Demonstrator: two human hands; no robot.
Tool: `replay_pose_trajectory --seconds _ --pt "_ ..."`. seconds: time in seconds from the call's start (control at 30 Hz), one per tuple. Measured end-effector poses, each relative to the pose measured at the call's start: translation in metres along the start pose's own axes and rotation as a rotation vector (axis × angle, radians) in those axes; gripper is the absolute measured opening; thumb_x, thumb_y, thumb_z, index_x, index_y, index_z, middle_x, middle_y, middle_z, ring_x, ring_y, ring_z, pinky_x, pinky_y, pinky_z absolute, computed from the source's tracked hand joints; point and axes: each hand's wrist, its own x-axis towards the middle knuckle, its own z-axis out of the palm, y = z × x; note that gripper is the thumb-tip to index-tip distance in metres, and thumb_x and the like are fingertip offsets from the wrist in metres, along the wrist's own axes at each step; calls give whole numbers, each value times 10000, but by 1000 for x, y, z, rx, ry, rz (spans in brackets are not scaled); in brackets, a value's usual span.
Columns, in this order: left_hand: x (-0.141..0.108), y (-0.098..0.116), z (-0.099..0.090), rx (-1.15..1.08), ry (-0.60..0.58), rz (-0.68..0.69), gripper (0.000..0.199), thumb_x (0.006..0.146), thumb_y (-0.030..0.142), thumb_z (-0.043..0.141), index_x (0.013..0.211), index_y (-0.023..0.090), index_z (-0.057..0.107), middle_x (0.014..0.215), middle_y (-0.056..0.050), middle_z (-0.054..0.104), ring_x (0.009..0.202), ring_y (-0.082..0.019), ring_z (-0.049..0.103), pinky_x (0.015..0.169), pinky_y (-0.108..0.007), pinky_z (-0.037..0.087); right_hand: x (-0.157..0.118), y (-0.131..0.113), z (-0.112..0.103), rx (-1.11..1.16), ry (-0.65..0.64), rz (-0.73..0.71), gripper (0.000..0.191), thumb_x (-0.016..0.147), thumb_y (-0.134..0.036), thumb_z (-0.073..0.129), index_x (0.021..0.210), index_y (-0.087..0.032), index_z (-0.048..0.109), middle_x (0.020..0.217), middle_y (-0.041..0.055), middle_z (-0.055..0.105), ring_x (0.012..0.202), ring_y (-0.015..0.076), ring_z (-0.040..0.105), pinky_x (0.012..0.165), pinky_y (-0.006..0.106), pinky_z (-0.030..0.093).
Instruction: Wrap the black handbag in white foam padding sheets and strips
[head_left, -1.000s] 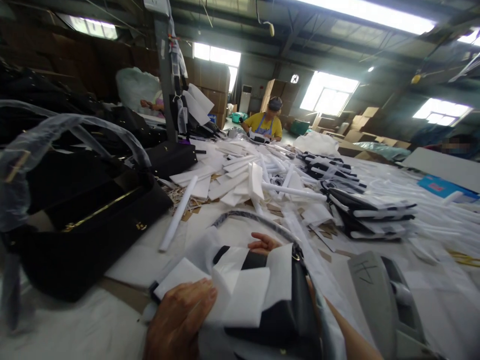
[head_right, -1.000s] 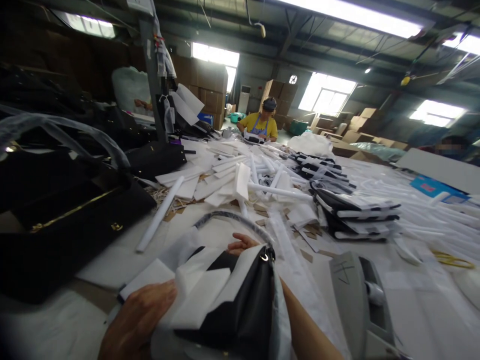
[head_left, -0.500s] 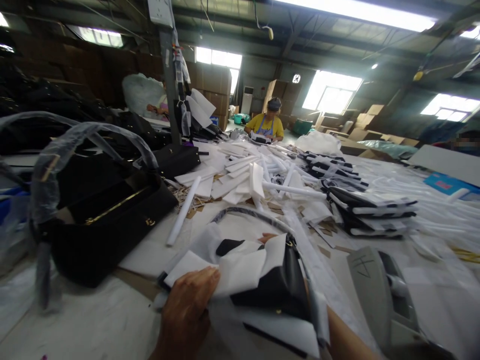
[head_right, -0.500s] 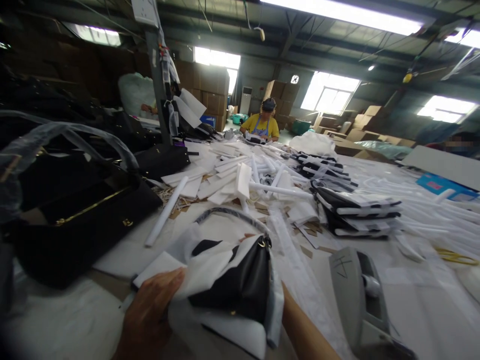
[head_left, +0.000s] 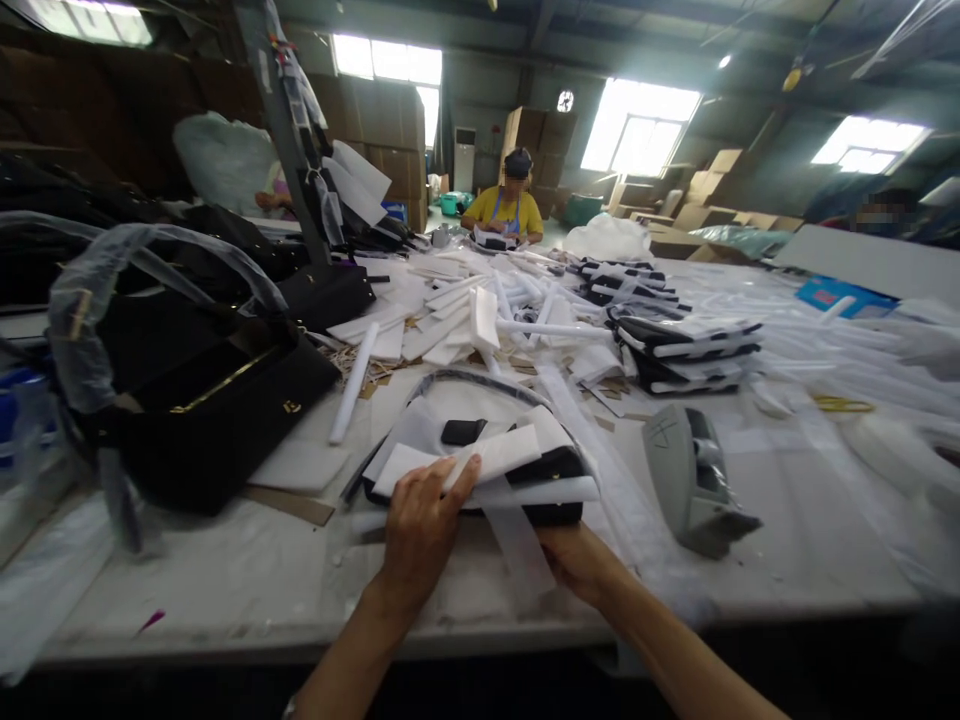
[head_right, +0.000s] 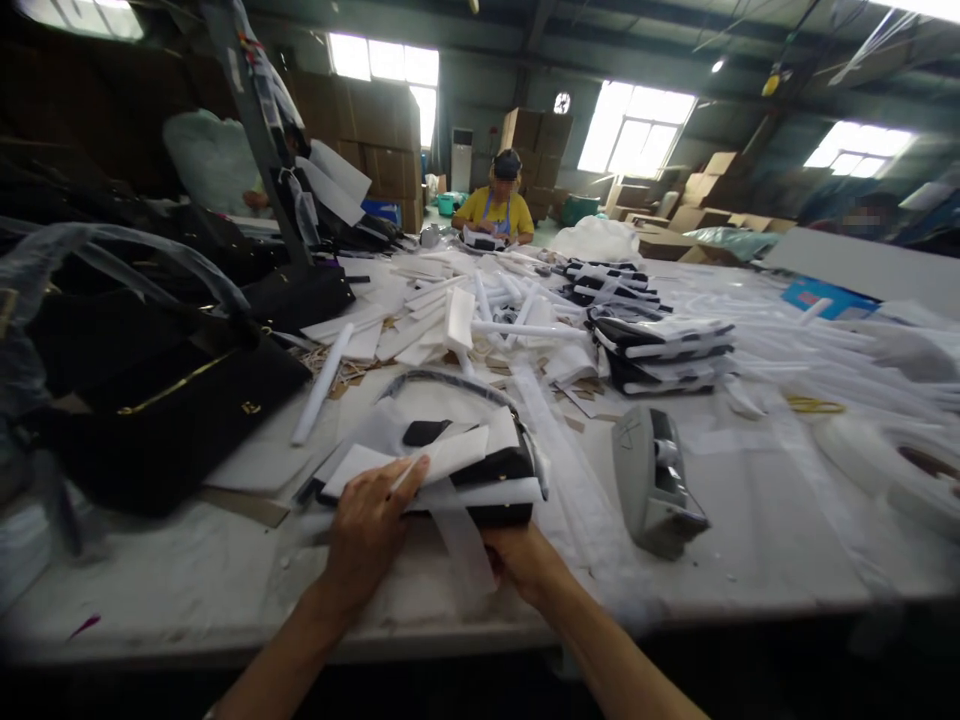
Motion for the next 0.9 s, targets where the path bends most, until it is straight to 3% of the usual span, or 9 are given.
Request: replay_pose_trajectory --seconds 0.13,0.3,0.4,0.5,0.6,0.67,0.73,0.8,0.9 --pt "-3 7 3 32 -17 56 531 893 34 507 1371 266 512 1176 -86 674 1044 -224 643 923 -401 482 -19 1 9 199 -17 166 318 631 -411 734 786 -155 626 638 21 643 439 91 536 348 171 331" --pt "-8 14 5 83 -50 121 504 918 75 524 1372 293 527 1204 -89 659 1084 -236 636 950 -417 472 -43 22 20 217 -73 214 397 571 -470 753 743 -155 584 652 44 681 458 108 599 334 157 372" --pt "-9 13 1 86 -117 163 546 910 56 506 1400 296 506 1240 -98 646 1138 -245 620 979 -425 469 -63 30 14 92 -143 239 407 606 -510 738 746 -165 574 652 38 688 459 125 619 339 172 410" --pt "-9 12 -4 76 -167 207 566 917 50 478 1422 303 484 1346 -99 602 1185 -249 597 999 -426 461 -85 3 -4 -200 -254 247 293 698 -442 699 730 -167 605 645 25 692 423 117 600 330 172 387" --pt "-10 10 -5 66 -179 239 558 935 62 444 1435 307 471 1428 -75 554 1208 -254 581 1006 -427 451 -91 -56 -18 -473 -93 -88 263 833 -408 624 716 -174 649 660 14 706 465 108 612 400 180 413" --pt "-11 9 -5 72 -194 245 559 938 69 433 1442 309 463 1432 -55 556 1221 -254 573 1014 -428 444 -78 -93 -21 -651 77 -472 231 886 -376 610 789 -192 709 733 15 733 638 141 683 592 219 520" --pt "-13 8 -6 78 -225 243 580 932 65 428 1452 320 448 1432 -33 559 1238 -251 564 1027 -428 435 -54 -113 -21 -844 183 -801 171 913 -312 613 970 -209 737 969 42 762 920 195 708 857 296 540" --pt "-14 8 -7 81 -275 238 614 923 54 429 1470 334 418 1450 -19 543 1259 -247 551 1045 -425 423 -26 -110 -20 -1050 192 -964 224 909 -263 631 1109 -194 708 1187 87 713 1142 247 643 1032 393 472" --pt "-12 12 -14 82 -397 224 651 914 83 483 1489 366 372 1481 -14 510 1287 -272 531 1077 -455 401 5 -77 -21 -1249 153 -954 245 922 -241 613 1148 -181 685 1216 106 699 1181 258 627 1072 448 453"
